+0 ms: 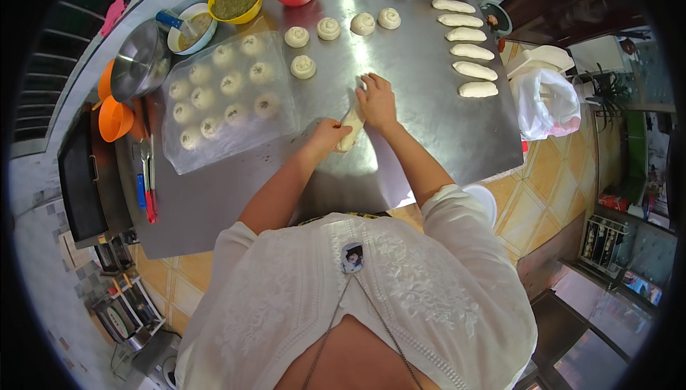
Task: The person prepares dough buns by flattening dough pieces, spreading a green filling, and rolling them into cylindrical shapes. They then cover the finished buns with a plastic sheet.
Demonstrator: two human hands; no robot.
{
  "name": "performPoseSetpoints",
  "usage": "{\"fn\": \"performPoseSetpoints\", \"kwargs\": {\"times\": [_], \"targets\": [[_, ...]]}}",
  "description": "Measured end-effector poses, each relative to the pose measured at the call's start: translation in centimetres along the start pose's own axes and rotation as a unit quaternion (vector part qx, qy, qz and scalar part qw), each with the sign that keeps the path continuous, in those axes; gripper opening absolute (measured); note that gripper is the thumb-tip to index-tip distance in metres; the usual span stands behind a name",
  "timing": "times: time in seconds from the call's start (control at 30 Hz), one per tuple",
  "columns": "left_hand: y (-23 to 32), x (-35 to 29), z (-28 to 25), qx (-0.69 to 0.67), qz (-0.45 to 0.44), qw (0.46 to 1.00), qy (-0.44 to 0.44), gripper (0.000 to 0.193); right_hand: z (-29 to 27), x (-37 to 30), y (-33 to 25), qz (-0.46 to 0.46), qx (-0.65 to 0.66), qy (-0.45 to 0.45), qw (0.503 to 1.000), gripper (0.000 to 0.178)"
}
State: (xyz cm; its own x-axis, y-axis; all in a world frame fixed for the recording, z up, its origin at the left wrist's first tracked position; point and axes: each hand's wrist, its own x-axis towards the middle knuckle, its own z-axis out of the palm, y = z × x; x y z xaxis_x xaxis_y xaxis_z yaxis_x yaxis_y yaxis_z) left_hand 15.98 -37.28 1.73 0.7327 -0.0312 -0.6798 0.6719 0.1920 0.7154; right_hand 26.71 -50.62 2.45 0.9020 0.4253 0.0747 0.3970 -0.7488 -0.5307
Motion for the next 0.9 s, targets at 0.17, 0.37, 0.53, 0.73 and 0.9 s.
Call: {"fn": "performPoseSetpoints", "kwargs": {"times": [0.17, 0.37, 0.53, 0.73, 0.9], "targets": [[-3.9, 2.6, -1.1, 0.143, 0.067, 0.983, 0.098, 0.031, 3.5, -0.2, -2.6, -0.113, -0.101, -0.028, 0.988, 0.062], [-5.0, 3.2, -2.0, 0.15, 0.093, 0.979, 0.102, 0.03, 3.8, 1.1, -2.8, -0.154, -0.116, -0.046, 0.98, 0.066], [-0.5, -2.9, -0.5, -0.044, -0.052, 0.997, 0.047, 0.032, 3.3, 1.6, -1.3, -0.084, -0.05, -0.071, 0.993, 0.071], [-2.6, -3.1, -1.0, 0.117, 0.051, 0.989, 0.071, 0.028, 4.5, -2.1, -4.7, -0.179, -0.106, -0.074, 0.975, 0.074], [-2.2, -3.9, -1.0, 0.208, 0.105, 0.963, 0.133, 0.034, 5.0, -2.0, -4.8, -0.181, -0.121, -0.061, 0.974, 0.073]]}}
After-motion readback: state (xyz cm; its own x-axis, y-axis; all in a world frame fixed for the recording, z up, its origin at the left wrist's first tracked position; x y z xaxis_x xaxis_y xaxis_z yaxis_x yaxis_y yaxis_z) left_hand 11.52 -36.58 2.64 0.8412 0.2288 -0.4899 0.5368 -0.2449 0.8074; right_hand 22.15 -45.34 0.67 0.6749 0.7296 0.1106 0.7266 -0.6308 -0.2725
